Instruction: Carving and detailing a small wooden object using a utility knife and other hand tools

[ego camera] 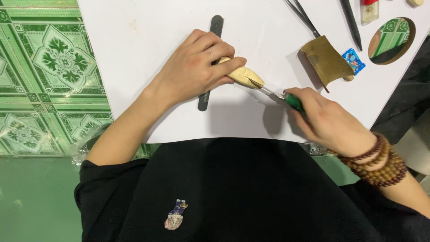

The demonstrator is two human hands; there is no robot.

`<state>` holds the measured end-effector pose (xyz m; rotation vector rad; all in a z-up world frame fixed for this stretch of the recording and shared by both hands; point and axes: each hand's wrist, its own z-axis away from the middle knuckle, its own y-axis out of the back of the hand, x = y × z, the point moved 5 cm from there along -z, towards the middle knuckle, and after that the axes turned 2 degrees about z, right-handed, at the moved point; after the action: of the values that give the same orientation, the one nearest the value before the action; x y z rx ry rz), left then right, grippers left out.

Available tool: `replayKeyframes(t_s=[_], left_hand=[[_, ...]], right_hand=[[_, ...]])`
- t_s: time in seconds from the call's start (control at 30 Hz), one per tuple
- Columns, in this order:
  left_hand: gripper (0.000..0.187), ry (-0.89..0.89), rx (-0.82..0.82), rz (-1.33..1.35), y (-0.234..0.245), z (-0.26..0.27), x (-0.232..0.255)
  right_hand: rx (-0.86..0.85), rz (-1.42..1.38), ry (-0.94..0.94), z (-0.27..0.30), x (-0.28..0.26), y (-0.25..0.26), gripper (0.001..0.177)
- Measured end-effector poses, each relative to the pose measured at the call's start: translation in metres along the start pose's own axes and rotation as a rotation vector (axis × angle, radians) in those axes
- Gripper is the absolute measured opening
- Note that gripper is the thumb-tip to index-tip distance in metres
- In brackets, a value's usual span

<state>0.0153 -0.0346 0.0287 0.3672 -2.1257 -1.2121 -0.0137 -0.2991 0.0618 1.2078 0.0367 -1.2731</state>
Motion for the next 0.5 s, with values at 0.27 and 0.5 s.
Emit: replayKeyframes(t_s=[0.27, 0.5], left_hand=[[0.045, -0.009, -0.007, 0.005, 0.000, 0.002, -0.003], [0.042, -0.011, 0.003, 0.011, 0.000, 0.003, -0.002]], right_hand=[[0.167, 0.221, 0.034, 0.023, 0.027, -0.019, 0.031], [0.283, 0.539, -0.056, 0.025, 0.024, -0.017, 0.051]])
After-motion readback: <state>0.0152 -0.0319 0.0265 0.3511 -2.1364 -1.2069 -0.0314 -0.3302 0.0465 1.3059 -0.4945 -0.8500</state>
